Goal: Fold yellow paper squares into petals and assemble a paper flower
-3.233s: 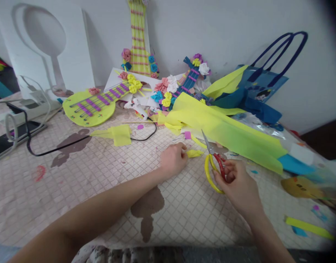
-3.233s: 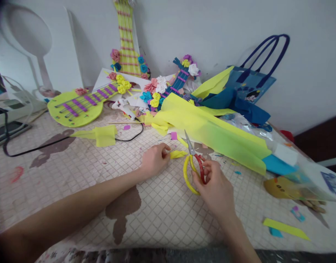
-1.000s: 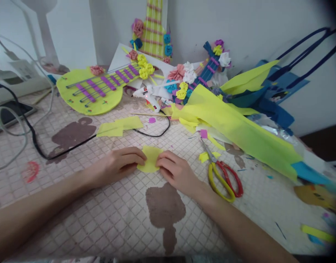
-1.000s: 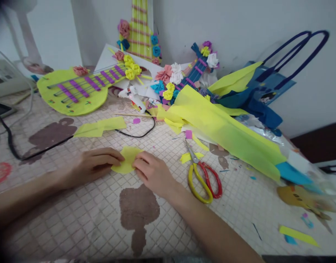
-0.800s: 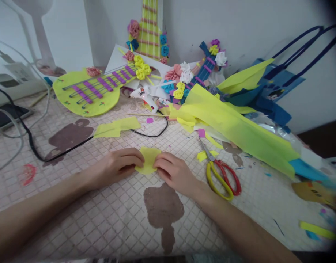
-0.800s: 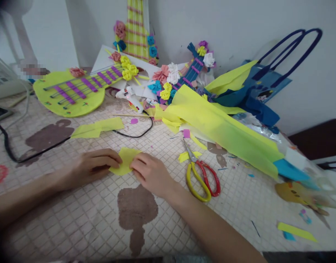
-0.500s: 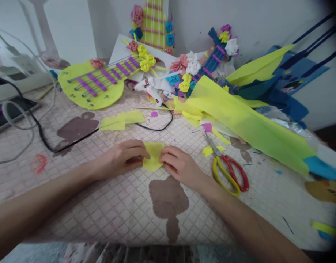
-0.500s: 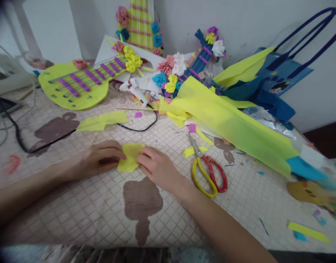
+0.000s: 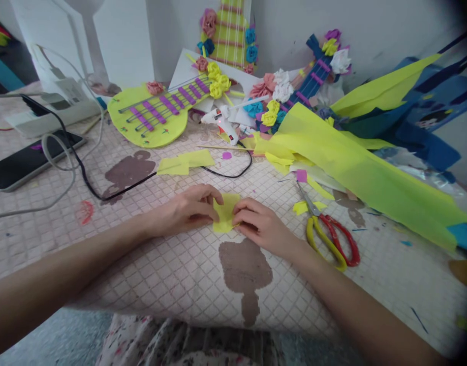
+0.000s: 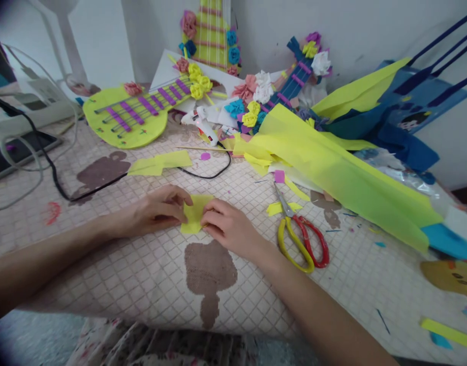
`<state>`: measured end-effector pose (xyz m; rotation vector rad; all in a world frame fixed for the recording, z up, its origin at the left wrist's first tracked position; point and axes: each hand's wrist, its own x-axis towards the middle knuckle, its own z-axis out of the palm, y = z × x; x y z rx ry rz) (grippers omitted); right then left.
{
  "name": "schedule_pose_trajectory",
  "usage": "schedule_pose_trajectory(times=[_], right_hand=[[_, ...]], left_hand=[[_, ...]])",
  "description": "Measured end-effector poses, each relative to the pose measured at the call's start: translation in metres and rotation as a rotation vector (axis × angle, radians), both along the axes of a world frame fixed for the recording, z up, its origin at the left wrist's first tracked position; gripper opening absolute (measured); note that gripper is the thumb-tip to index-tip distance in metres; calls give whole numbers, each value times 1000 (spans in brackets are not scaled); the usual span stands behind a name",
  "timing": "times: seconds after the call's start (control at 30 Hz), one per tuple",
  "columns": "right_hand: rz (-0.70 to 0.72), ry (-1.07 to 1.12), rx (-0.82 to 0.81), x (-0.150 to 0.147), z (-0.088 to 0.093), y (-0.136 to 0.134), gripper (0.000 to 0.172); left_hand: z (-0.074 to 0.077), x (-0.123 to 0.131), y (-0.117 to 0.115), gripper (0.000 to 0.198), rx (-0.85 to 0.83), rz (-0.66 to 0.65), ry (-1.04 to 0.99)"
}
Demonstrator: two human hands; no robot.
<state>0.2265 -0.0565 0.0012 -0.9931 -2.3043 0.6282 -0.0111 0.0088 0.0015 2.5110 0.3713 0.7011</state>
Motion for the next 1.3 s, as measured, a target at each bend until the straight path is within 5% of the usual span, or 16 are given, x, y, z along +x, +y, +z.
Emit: schedule_pose_trajectory(times=[0.33, 0.53, 0.83, 1.0, 1.1, 1.3], right_hand=[[-74, 84, -73, -1, -1, 0, 8], [-184, 167, -137, 0, -1, 1, 4], [-72, 100, -85, 1, -2, -1, 8], [-89, 102, -84, 0, 0, 0, 8], [-91, 111, -82, 0, 0, 0, 8], [-69, 80, -151, 4, -1, 0, 15]], left_hand=[[8, 9, -2, 20, -77, -10, 87], [7, 18, 1, 6, -87, 46, 63], [-1, 2, 6, 8, -23, 10, 0], [0, 7, 0, 21, -6, 93, 3], [3, 11, -4, 6, 9, 81, 8], [7, 9, -1, 10, -82, 4, 72]])
